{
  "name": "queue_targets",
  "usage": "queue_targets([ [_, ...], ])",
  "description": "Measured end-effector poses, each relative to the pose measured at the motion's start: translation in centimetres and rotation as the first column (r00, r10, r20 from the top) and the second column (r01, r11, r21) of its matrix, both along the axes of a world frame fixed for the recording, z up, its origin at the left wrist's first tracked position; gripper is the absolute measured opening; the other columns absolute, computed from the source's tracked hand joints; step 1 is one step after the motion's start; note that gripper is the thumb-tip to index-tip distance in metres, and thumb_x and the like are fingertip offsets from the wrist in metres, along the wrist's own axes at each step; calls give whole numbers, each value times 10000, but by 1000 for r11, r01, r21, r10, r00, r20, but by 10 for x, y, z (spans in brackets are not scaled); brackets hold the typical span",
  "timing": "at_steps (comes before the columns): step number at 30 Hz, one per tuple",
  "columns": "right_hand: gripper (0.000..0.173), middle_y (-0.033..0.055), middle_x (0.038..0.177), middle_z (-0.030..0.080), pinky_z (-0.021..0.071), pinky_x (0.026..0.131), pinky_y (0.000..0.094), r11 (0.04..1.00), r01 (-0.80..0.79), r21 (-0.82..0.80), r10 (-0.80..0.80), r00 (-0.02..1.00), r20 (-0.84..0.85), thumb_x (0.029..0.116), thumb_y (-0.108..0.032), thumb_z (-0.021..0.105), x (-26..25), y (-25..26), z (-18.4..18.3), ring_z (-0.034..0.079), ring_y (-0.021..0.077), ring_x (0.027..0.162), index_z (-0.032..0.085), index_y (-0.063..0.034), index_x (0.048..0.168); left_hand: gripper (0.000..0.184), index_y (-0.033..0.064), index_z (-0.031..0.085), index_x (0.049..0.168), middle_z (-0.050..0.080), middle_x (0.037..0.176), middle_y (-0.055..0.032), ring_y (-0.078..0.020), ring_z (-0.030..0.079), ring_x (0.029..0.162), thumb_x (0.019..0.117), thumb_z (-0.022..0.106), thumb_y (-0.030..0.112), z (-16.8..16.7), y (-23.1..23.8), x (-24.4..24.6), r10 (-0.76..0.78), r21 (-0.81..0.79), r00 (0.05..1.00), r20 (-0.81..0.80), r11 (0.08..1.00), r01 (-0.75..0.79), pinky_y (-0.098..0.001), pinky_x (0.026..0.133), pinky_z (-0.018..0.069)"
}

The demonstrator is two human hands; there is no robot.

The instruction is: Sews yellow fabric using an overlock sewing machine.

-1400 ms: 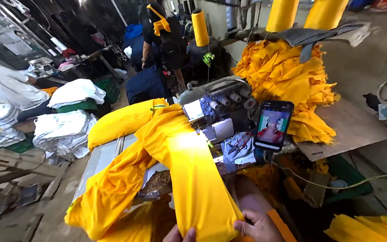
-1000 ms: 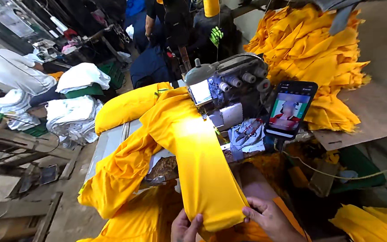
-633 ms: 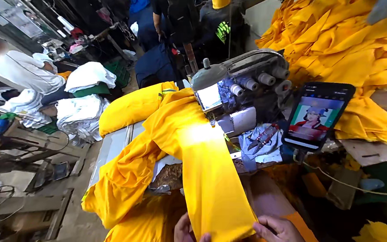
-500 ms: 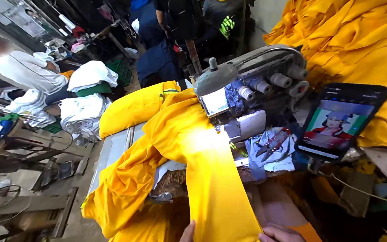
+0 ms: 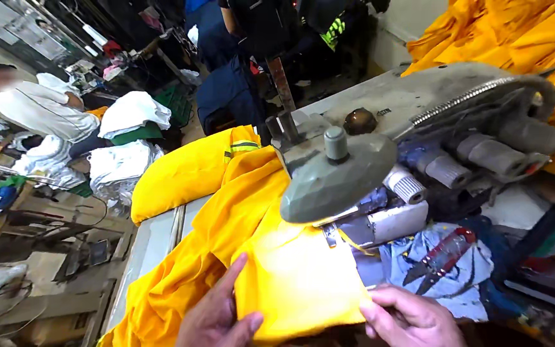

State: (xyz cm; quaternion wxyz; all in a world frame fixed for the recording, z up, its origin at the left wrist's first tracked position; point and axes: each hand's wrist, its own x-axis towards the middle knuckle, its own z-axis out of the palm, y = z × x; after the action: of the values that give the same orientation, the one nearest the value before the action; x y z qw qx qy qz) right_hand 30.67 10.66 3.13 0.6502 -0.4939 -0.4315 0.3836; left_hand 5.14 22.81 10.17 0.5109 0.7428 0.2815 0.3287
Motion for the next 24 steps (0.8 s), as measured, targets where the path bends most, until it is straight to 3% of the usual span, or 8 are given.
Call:
queue_targets([
  [2, 100, -14, 734, 703, 585, 544, 204, 997, 70, 8, -70, 997, 19, 949, -90, 679, 0, 22, 3, 664, 24, 612, 714, -34, 874, 714, 123, 415, 1574, 600, 1445, -80, -204, 675, 1188, 932, 729, 120, 0, 33, 8, -42, -47, 999, 14, 998, 42, -379, 981, 597],
  [4, 318, -50, 595, 603, 471, 431, 161, 984, 158, 76, -162, 985, 54, 971, -230, 661, -4, 42, -6, 565, -15, 495, 600, -101, 687, 742, 103, 427, 1560, 635, 1375, -148, -241, 699, 1132, 900, 762, 140, -5, 62, 16, -24, -142, 998, 51, 989, 31, -384, 934, 612],
  [6, 408, -63, 551, 549, 429, 411, 142, 976, 188, 109, -192, 981, 33, 997, -245, 623, -9, 49, -7, 519, -32, 465, 535, -119, 619, 732, 121, 469, 1533, 660, 1322, -131, -213, 701, 1107, 867, 772, 96, -7, 78, 22, 48, -203, 995, 91, 979, -29, -355, 922, 610],
  [9, 377, -63, 571, 590, 460, 450, 158, 990, 139, 24, -139, 990, -14, 1022, -188, 583, -12, 30, -2, 540, -29, 487, 585, -102, 655, 766, 114, 452, 1537, 645, 1339, -135, -216, 678, 1151, 847, 782, 90, -17, 75, 23, 162, -262, 970, 184, 959, -111, -370, 947, 598],
  [14, 345, -52, 609, 633, 495, 482, 202, 998, -29, -54, 26, 998, -54, 1028, -167, 571, -18, -4, -10, 581, -3, 520, 624, -82, 698, 914, -57, 275, 1569, 530, 1488, -174, -231, 598, 1293, 854, 805, 152, -52, 4, 5, 401, -395, 863, 306, 879, -268, -406, 1044, 541],
  [17, 300, -37, 674, 680, 547, 539, 222, 987, -120, -104, 112, 990, -82, 1035, -126, 560, -28, -7, -5, 625, 19, 571, 691, -44, 777, 852, -54, 212, 1580, 524, 1503, -137, -212, 599, 1294, 905, 724, 41, -64, -53, -1, 458, -526, 819, 346, 817, -235, -424, 1052, 532],
  [21, 273, 30, 865, 752, 643, 737, 315, 974, -214, -80, 202, 970, -136, 1066, -118, 506, -42, 10, 5, 731, 113, 780, 741, -2, 987, 813, -34, 217, 1580, 562, 1475, -108, -213, 610, 1286, 923, 694, 4, -67, -110, 10, 475, -603, 776, 415, 782, -156, -440, 1072, 521],
  [24, 345, -9, 794, 712, 589, 655, 271, 972, -230, -41, 217, 955, -203, 1073, -237, 494, -48, 30, 9, 682, 78, 725, 746, -83, 896, 790, -11, 258, 1564, 595, 1425, -98, -205, 632, 1244, 912, 705, -2, -65, -136, 25, 470, -652, 757, 455, 754, -76, -432, 1054, 529],
])
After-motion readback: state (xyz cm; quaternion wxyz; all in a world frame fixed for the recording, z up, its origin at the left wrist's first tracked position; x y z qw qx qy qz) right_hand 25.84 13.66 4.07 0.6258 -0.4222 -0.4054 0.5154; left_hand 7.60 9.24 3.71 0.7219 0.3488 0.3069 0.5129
